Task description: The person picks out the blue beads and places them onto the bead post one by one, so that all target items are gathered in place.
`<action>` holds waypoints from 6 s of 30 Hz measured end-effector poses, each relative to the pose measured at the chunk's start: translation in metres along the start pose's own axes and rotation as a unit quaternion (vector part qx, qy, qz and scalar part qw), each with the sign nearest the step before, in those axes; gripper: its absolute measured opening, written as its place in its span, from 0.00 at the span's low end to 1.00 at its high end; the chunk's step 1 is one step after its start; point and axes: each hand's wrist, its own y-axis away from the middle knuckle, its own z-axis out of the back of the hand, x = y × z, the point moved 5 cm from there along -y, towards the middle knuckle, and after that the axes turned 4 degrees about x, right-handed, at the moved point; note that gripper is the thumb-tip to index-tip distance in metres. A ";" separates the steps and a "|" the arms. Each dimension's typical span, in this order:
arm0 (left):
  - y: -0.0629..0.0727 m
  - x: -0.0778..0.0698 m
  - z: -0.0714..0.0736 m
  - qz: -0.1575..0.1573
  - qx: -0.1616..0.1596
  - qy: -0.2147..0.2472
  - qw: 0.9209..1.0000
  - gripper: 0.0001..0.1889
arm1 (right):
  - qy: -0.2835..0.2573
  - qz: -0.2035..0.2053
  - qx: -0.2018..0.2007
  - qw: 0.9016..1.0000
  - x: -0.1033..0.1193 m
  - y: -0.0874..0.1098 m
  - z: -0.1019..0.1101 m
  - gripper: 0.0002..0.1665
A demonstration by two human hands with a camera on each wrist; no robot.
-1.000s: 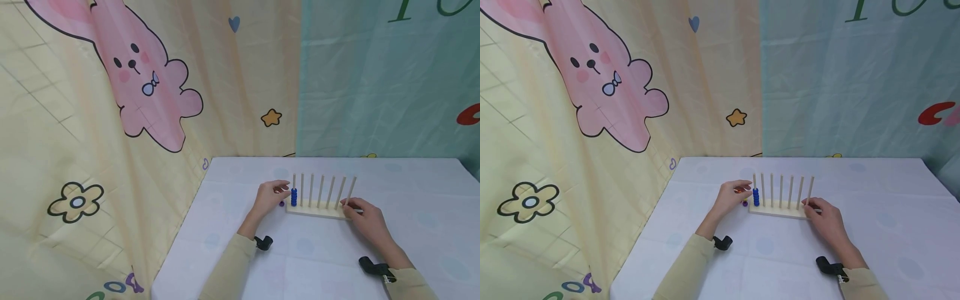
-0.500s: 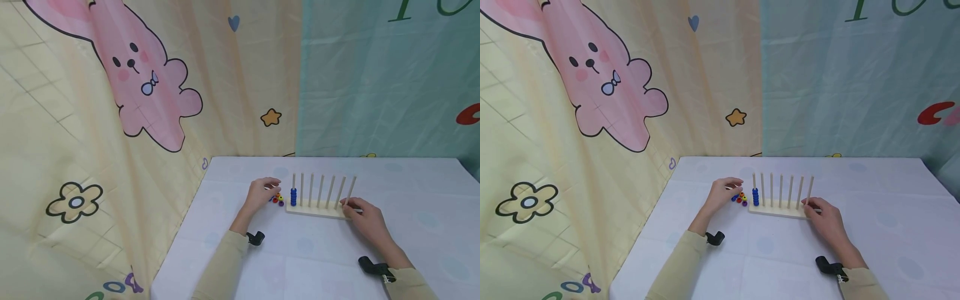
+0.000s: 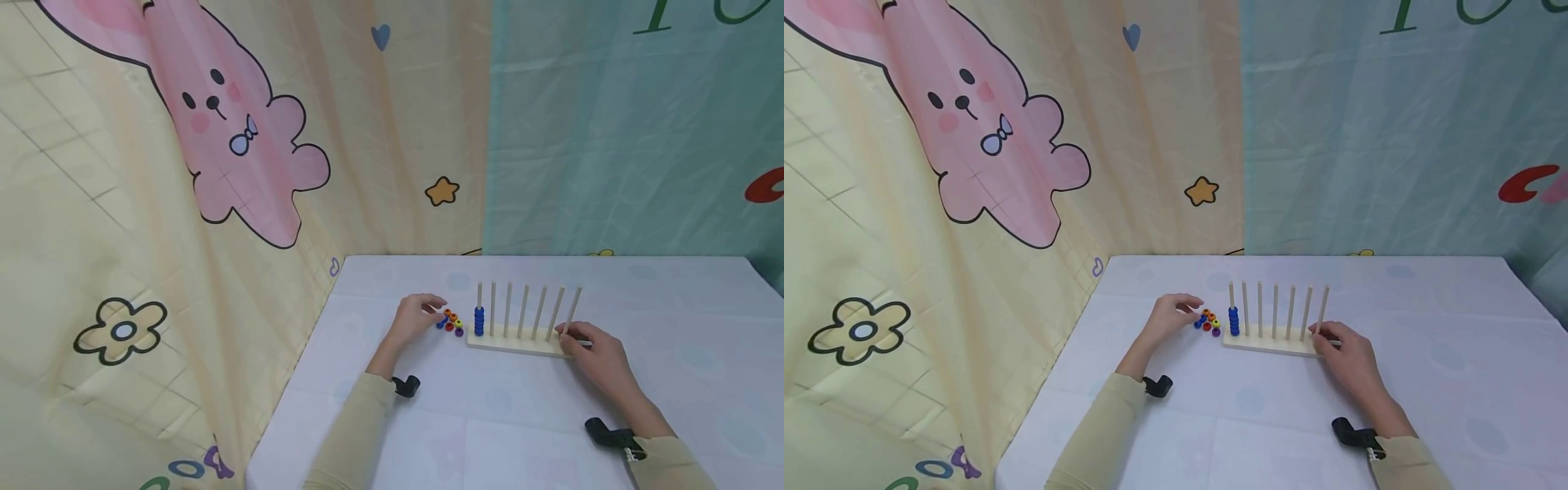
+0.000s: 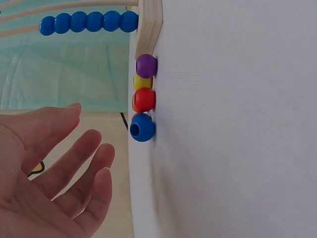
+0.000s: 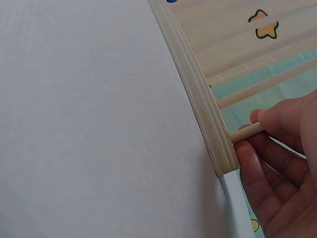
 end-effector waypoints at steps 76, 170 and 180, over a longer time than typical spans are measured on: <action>0.010 0.026 -0.006 0.016 -0.001 0.032 0.999 0.11 | 0.006 -0.003 -0.009 1.000 -0.003 -0.001 -0.003 0.16; 0.022 -0.070 0.004 -0.112 -0.126 0.122 0.978 0.12 | 0.005 0.000 -0.010 1.000 -0.001 0.001 -0.003 0.15; 0.022 -0.086 0.006 -0.161 -0.137 0.124 0.970 0.11 | 0.010 0.004 -0.013 1.000 0.001 0.001 0.000 0.14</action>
